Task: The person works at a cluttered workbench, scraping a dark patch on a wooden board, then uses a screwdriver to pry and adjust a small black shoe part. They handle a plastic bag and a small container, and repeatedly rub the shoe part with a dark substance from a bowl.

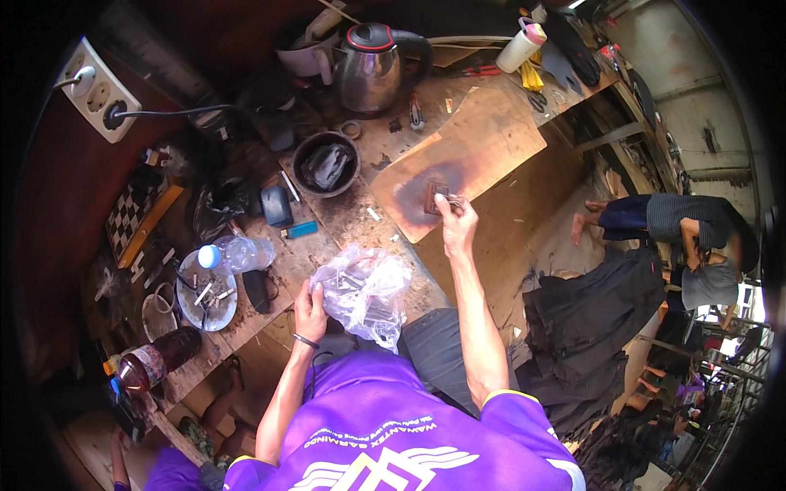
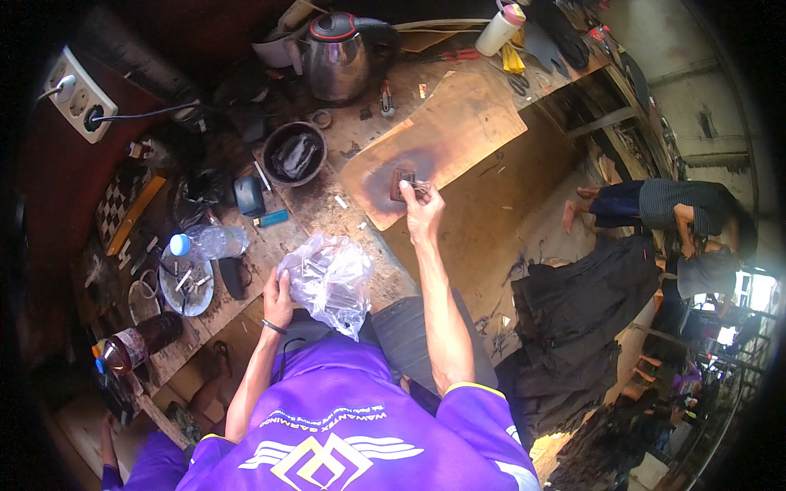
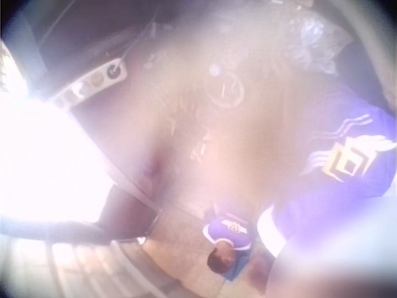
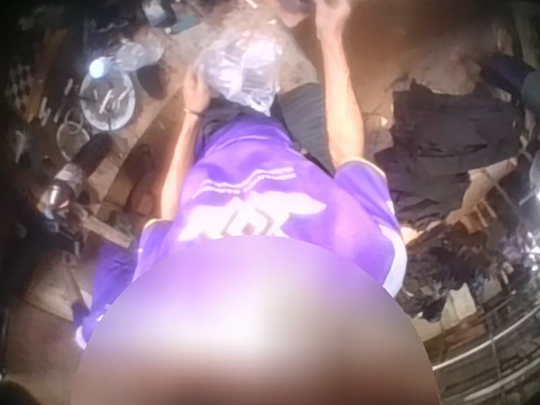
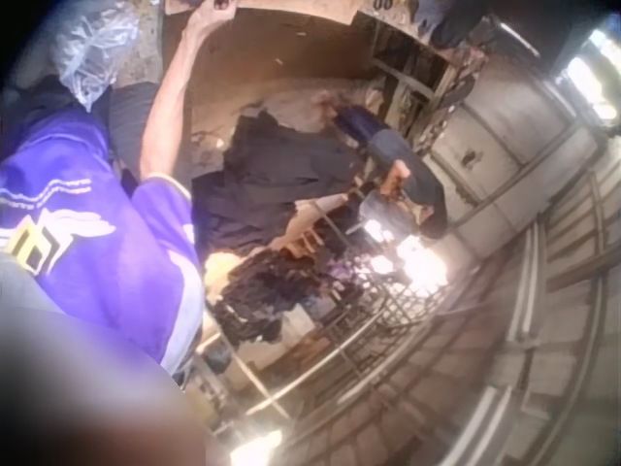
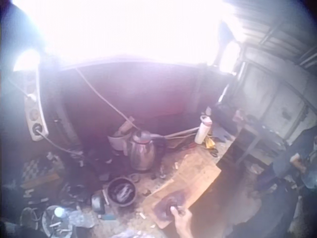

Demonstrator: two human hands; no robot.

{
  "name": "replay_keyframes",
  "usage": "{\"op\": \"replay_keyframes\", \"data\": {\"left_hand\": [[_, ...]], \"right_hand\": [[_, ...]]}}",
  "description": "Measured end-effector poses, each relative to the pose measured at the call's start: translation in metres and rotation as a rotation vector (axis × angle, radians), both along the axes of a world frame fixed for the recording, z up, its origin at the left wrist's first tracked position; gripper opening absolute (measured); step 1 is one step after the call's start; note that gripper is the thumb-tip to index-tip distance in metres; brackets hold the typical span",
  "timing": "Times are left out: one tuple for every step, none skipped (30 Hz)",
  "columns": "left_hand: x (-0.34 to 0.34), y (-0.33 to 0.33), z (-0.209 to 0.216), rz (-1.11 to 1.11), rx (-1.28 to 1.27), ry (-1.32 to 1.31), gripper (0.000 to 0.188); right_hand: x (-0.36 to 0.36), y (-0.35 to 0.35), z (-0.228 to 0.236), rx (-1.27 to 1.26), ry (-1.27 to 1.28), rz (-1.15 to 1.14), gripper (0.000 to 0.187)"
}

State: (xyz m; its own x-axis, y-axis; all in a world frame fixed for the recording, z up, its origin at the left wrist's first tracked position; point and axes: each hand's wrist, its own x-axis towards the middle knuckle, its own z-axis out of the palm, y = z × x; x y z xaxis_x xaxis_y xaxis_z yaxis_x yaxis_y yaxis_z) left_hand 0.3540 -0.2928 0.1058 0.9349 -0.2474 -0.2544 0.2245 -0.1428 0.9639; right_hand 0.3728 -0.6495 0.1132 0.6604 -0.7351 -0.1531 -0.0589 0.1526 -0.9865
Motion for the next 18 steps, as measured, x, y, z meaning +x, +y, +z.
{"op": "replay_keyframes", "data": {"left_hand": [[0.0,-0.001,0.0,-0.009,0.002,0.003,0.028],[0.0,-0.002,0.0,-0.022,-0.001,-0.008,0.028],[0.0,-0.003,0.0,-0.025,0.005,0.03,0.028],[0.0,-0.003,0.0,-0.034,0.01,0.055,0.028],[0.0,-0.004,0.001,-0.039,0.015,0.078,0.028],[0.0,-0.004,0.002,-0.034,0.002,0.075,0.027],[0.0,-0.004,0.003,-0.027,-0.011,0.07,0.027],[0.001,-0.004,0.004,-0.025,-0.015,0.071,0.027],[0.001,-0.003,0.006,-0.013,-0.004,0.051,0.027],[0.001,-0.002,0.007,-0.011,0.016,0.041,0.027],[0.001,-0.001,0.009,-0.01,0.035,0.032,0.027],[0.002,0.001,0.01,-0.015,0.047,0.025,0.027],[0.002,0.002,0.011,-0.021,0.06,0.02,0.027],[0.002,0.004,0.012,-0.03,0.091,0.018,0.027],[0.003,0.005,0.013,-0.03,0.078,0.028,0.027],[0.002,0.006,0.014,-0.033,0.083,0.043,0.027],[0.002,0.006,0.014,-0.034,0.107,0.065,0.027],[0.003,0.006,0.014,-0.036,0.074,0.039,0.027]], "right_hand": [[0.003,0.002,-0.002,-0.02,-0.031,-0.011,0.031],[0.004,0.003,-0.002,-0.011,-0.034,-0.011,0.031],[0.006,0.005,-0.003,-0.001,-0.037,-0.009,0.032],[0.005,0.005,-0.004,-0.013,-0.025,-0.018,0.031],[0.005,0.006,-0.003,-0.026,-0.015,-0.024,0.031],[0.005,0.007,-0.003,-0.039,0.008,-0.039,0.031],[0.003,0.007,-0.001,-0.031,0.006,-0.039,0.031],[0.001,0.007,0.001,-0.023,0.016,-0.045,0.03],[0.0,0.006,0.004,-0.015,0.018,-0.048,0.03],[-0.003,0.005,0.007,-0.023,0.013,-0.047,0.032],[-0.004,0.004,0.011,-0.056,0.037,-0.043,0.031],[-0.004,0.002,0.015,-0.095,0.045,-0.045,0.031],[-0.004,0.001,0.019,-0.122,0.074,-0.048,0.03],[-0.003,-0.003,0.022,-0.289,0.193,-0.03,0.03],[-0.001,-0.006,0.026,-0.447,0.218,0.025,0.031],[0.002,-0.011,0.028,-0.582,0.283,0.087,0.032],[0.004,-0.015,0.03,-0.717,0.348,0.147,0.033],[0.009,-0.018,0.03,-0.884,0.375,0.161,0.034]]}}
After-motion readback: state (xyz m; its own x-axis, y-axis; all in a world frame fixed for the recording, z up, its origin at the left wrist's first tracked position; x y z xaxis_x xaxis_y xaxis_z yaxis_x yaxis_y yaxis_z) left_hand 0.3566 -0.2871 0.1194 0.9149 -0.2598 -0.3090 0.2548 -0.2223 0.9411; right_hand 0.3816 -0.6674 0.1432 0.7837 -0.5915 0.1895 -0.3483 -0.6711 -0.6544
